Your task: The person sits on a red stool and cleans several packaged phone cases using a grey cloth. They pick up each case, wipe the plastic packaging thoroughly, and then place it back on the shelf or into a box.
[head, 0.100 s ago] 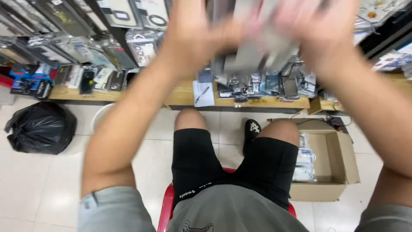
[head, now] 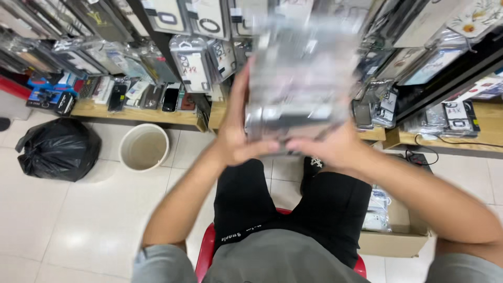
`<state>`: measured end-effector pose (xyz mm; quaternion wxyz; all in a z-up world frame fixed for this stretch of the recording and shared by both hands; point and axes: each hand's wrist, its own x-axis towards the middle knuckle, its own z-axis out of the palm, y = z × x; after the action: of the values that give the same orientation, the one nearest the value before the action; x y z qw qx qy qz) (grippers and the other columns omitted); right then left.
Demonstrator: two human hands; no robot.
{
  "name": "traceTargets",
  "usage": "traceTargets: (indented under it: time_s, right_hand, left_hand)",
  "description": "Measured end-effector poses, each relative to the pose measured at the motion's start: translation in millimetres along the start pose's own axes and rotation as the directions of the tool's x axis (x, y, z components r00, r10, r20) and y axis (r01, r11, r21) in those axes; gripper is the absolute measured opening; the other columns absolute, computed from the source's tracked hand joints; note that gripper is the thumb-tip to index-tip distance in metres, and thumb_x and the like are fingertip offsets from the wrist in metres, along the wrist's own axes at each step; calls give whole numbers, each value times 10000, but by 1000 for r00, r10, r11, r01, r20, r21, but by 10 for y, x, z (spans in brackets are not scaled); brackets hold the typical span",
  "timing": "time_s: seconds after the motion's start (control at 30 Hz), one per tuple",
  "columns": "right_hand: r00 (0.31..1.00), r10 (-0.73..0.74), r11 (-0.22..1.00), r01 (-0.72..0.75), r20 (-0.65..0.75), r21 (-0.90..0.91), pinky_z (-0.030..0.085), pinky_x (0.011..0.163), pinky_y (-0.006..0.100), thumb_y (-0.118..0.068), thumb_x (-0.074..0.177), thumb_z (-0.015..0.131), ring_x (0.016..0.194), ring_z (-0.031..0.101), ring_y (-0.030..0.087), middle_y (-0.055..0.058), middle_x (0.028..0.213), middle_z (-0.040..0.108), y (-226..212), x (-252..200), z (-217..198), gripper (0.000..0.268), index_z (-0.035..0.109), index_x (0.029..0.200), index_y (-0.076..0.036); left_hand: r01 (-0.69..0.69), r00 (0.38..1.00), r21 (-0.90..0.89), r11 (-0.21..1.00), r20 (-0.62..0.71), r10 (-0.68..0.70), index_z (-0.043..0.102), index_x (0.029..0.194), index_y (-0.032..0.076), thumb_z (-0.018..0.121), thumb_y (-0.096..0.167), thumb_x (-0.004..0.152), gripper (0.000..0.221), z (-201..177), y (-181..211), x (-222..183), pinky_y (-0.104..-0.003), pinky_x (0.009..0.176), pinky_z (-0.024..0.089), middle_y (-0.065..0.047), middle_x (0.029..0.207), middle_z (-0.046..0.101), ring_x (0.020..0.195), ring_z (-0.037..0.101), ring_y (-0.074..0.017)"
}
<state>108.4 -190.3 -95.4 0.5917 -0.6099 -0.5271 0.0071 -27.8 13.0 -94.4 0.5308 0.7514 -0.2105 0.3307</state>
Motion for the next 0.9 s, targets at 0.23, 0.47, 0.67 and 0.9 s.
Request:
traceTargets:
  time_s: [0.23,0.47,0.67,0.9]
  right_hand:
    - [947,295,954,-286,130,-89,336,1214,573,-446,493,1056,1412,419,532,401,1513,373,766,-1509,1568,1590,33,1607,45]
    - [972,173,981,-185,159,61,365,1169,630,-376,621,1010,1399,396,599,460,1517,314,827,-1591,2003,1499,-40,1584,90]
    - [990,130,938,-139,51,317,441,1157,560,-117,664,1011,1355,464,426,321,1488,408,931,-1311,1605,1318,72,1581,-2]
    - [690,701,472,-262,-178,842,655,967,571,30,624,670,1017,767,418,211,1204,718,2320,-2107,642,762,571,1379,0]
  left_hand:
    - [290,906,-154,945,-275,-323,75,1630,-12,963,377,688,1352,220,-644,-2408,-469,1267,158,-187,1602,341,1464,317,-274]
    - [266,895,-173,948,-322,-310,-4,1631,-27,925,586,689,1459,358,-885,-2705,-530,1275,95,-211,1617,204,1500,230,-340]
    - [356,903,-167,919,-192,-384,27,1658,92,707,815,711,1371,206,-751,-2066,-589,1313,171,-231,1690,197,1566,223,-415]
    - [466,870,190,864,-278,-408,370,1595,189,463,589,1102,641,3,-654,-1676,-572,1215,371,-151,1538,501,1464,470,-396]
